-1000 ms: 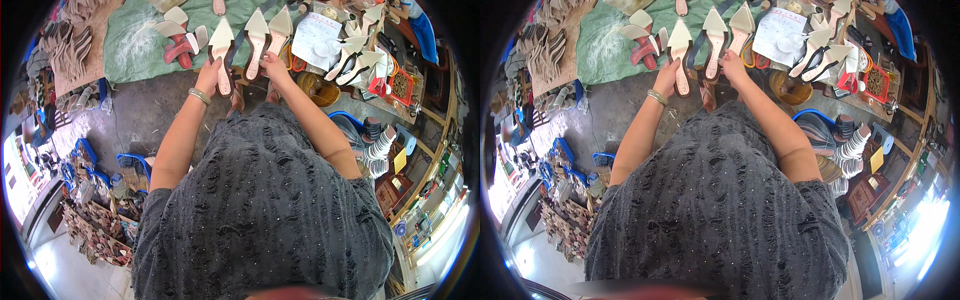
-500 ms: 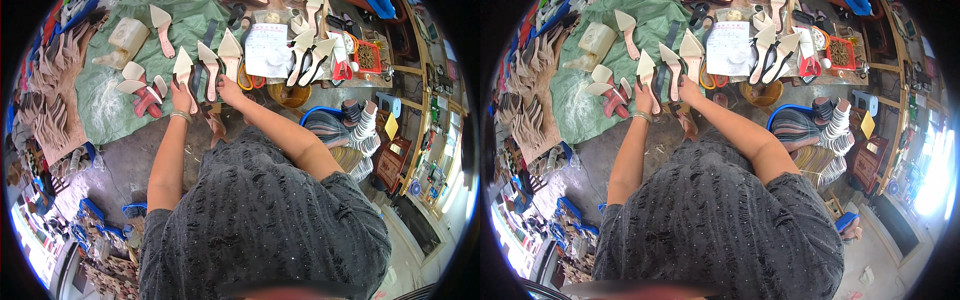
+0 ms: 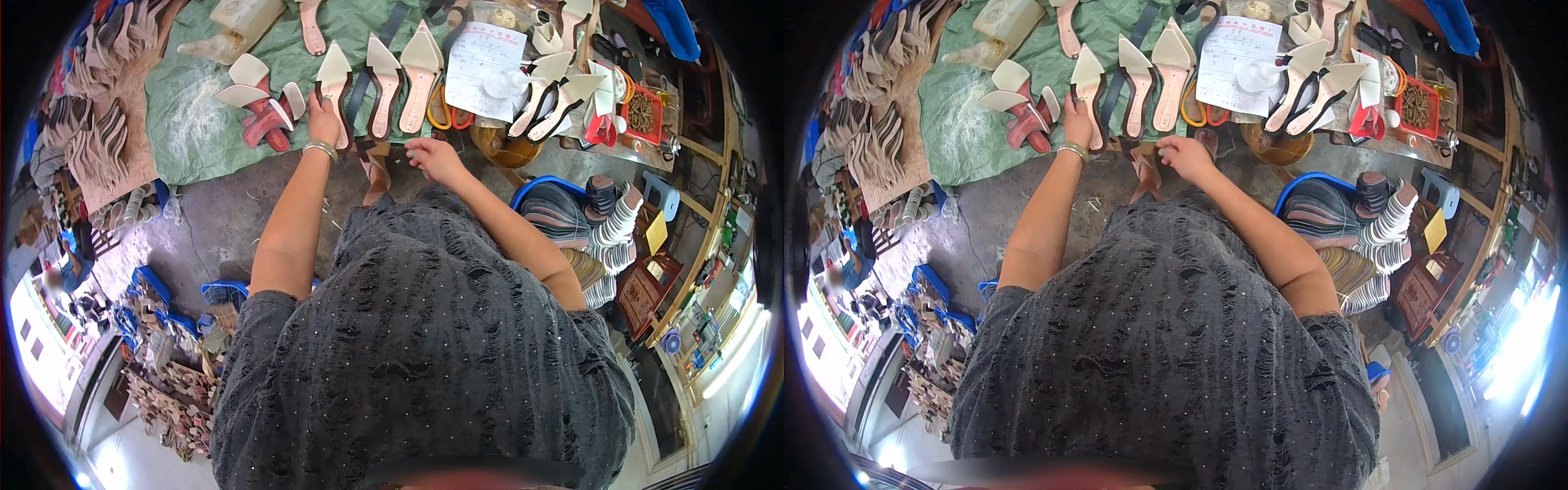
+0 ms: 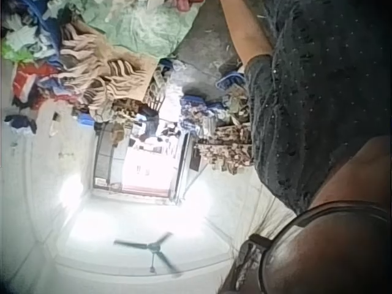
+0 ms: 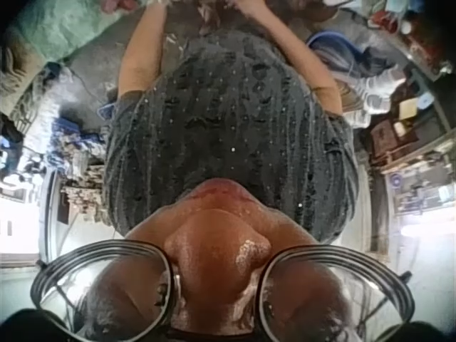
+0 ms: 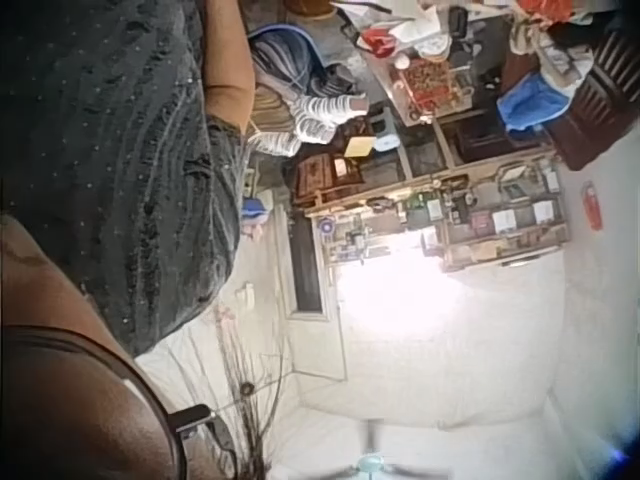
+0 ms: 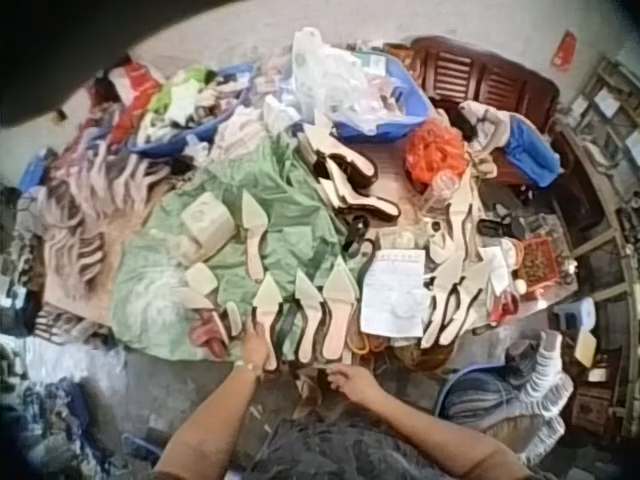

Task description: The recorder is assembling components of high-heeled shoes, specifically attaching and trimming leather straps to the soles.

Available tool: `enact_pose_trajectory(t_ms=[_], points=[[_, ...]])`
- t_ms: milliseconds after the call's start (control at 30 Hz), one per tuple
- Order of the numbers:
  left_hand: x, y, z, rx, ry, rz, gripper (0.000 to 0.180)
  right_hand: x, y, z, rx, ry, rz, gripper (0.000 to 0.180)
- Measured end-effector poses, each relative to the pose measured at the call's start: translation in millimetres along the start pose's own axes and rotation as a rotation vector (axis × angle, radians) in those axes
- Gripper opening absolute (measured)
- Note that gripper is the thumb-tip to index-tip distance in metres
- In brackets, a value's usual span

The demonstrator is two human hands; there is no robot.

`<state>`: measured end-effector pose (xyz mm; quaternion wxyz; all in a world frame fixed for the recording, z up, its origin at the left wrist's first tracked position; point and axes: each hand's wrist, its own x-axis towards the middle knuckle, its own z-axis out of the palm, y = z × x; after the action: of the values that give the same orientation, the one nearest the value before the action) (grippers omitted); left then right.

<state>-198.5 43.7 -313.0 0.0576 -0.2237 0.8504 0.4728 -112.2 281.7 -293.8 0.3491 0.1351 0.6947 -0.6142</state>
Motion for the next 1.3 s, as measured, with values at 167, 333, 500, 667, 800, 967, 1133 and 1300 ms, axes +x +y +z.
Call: enact_pose_trajectory(t_ms=[167,333,500,667,800,967,1133,1300], points=[[7.5,-5.9,-0.1,0.053,-0.057,-0.062,0.045,-0.6,0.1,-5.3,-0.001,0.029,0.022,0.025],[13.7,-29.2,3.5,0.325,0.023,0.113,0.049,-3.6,-10.8,-1.5,-0.05,0.001,0.076,0.025],[4.2,-24.4,7.1,0.376,0.044,0.187,0.049,-5.4,10.5,-0.6,-0.05,0.025,-0.048,0.022],[-4.0,-37.0,13.6,0.385,0.121,0.333,0.051,-24.8,-7.3,-12.2,-0.095,-0.015,0.051,0.022],[-23.5,-8.4,15.4,0.432,0.165,0.472,0.047,-25.2,18.7,-24.9,-0.071,-0.009,0.07,0.022],[-53.5,18.6,30.5,0.347,0.044,0.519,0.039,-24.7,43.6,-34.3,-0.023,0.006,-0.006,0.023],[-66.5,10.2,50.4,0.31,0.067,0.382,0.039,-28.0,38.3,-40.0,-0.03,-0.03,0.006,0.023],[-78.4,10.0,58.5,0.35,-0.014,0.364,0.044,-29.7,34.4,-46.2,-0.057,-0.031,0.011,0.024]])
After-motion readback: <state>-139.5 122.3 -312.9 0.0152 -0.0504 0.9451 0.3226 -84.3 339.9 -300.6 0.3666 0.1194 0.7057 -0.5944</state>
